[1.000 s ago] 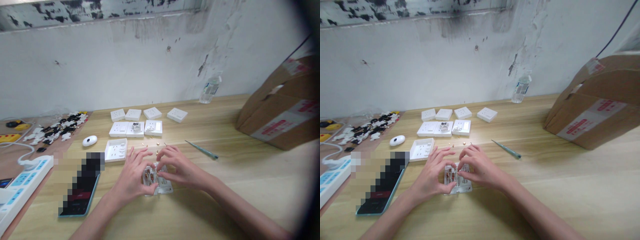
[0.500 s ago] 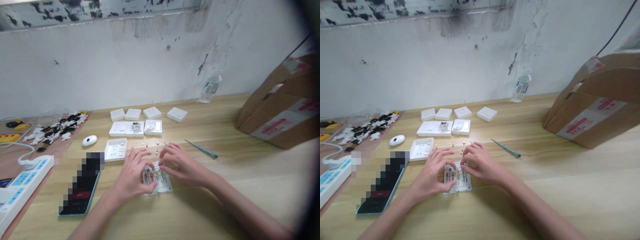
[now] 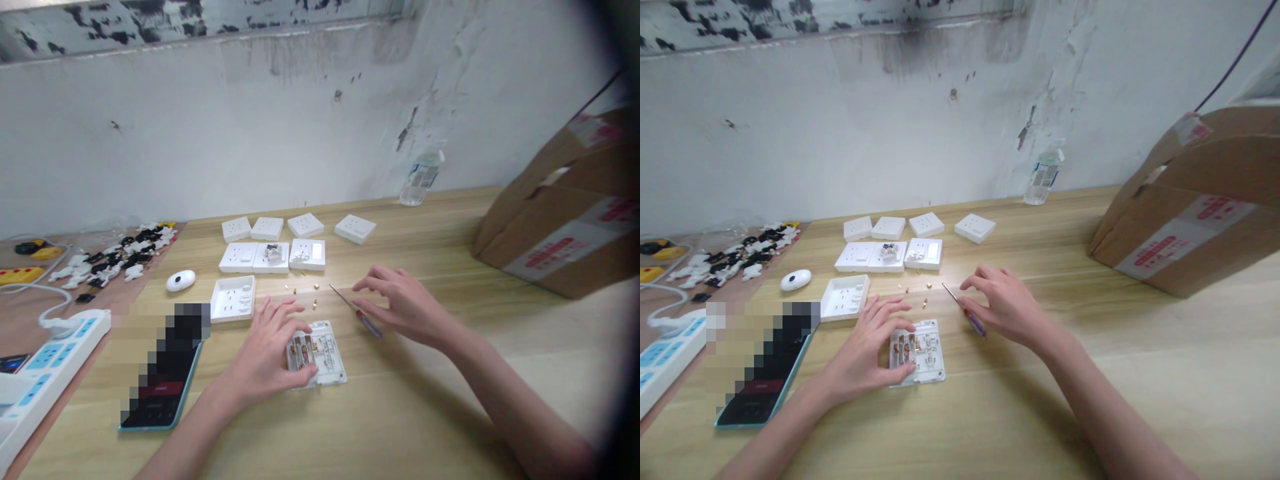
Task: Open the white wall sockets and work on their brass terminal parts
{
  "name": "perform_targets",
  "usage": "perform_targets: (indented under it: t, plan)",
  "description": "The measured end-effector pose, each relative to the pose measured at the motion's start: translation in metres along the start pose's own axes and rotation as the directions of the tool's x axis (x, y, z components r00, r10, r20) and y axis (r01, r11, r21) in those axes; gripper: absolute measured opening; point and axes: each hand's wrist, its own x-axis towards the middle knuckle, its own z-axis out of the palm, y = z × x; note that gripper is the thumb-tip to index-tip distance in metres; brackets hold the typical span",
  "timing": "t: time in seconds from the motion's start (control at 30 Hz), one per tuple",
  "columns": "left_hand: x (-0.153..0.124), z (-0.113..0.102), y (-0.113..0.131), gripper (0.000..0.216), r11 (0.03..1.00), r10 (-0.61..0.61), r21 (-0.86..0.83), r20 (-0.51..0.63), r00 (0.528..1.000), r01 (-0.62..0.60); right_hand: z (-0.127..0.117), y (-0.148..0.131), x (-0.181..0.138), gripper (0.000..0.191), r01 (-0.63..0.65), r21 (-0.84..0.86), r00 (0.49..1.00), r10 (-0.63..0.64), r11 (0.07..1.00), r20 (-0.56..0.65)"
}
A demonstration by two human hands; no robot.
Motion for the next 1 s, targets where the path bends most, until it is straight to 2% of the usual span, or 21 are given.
perform_targets:
  t: [0.07, 0.17, 0.27, 0.37, 0.43, 0.57, 0.7, 0.83, 1.0]
  plan:
    - [0.000, -0.001, 0.002, 0.035, 1.000, 0.021, 0.007, 0.021, 1.000, -0.021, -0.002, 0.004, -0.004, 0.024, -0.060, 0.002, 0.995, 0.060, 0.998, 0.083]
    - [-0.001, -0.003, 0.003, 0.029, 0.997, 0.070, 0.039, 0.040, 0.997, -0.072, 0.000, 0.003, -0.009, 0.029, -0.063, 0.041, 0.972, 0.052, 0.997, 0.230]
    - [-0.002, -0.004, 0.002, 0.028, 0.992, 0.102, 0.074, 0.053, 0.993, -0.106, 0.007, 0.000, -0.009, 0.036, -0.052, -0.002, 0.969, 0.051, 0.999, 0.244]
    - [-0.003, -0.004, 0.000, 0.027, 0.988, 0.126, 0.087, 0.051, 0.991, -0.130, 0.008, 0.002, -0.007, 0.036, -0.065, -0.055, 0.982, 0.073, 0.996, 0.177]
    - [-0.003, -0.004, -0.002, 0.026, 0.986, 0.137, 0.087, 0.042, 0.990, -0.140, 0.005, 0.005, -0.005, 0.032, -0.082, -0.028, 0.991, 0.085, 0.996, 0.108]
    - [-0.004, -0.003, -0.003, 0.026, 0.983, 0.158, 0.092, 0.033, 0.987, -0.161, -0.004, 0.006, -0.002, 0.028, -0.117, 0.119, 0.984, 0.131, 0.986, -0.118]
    - [-0.004, -0.004, -0.004, 0.027, 0.982, 0.161, 0.094, 0.023, 0.987, -0.163, -0.004, 0.001, 0.001, 0.021, -0.042, 0.272, 0.951, 0.122, 0.961, -0.284]
    - [-0.004, -0.005, -0.003, 0.026, 0.982, 0.166, 0.090, 0.017, 0.986, -0.166, 0.000, -0.008, 0.004, 0.016, 0.036, 0.351, 0.931, 0.096, 0.936, -0.351]
    - [-0.004, -0.005, -0.003, 0.025, 0.981, 0.169, 0.092, 0.023, 0.985, -0.171, 0.011, -0.022, 0.009, 0.016, 0.082, 0.375, 0.930, 0.065, 0.923, -0.363]
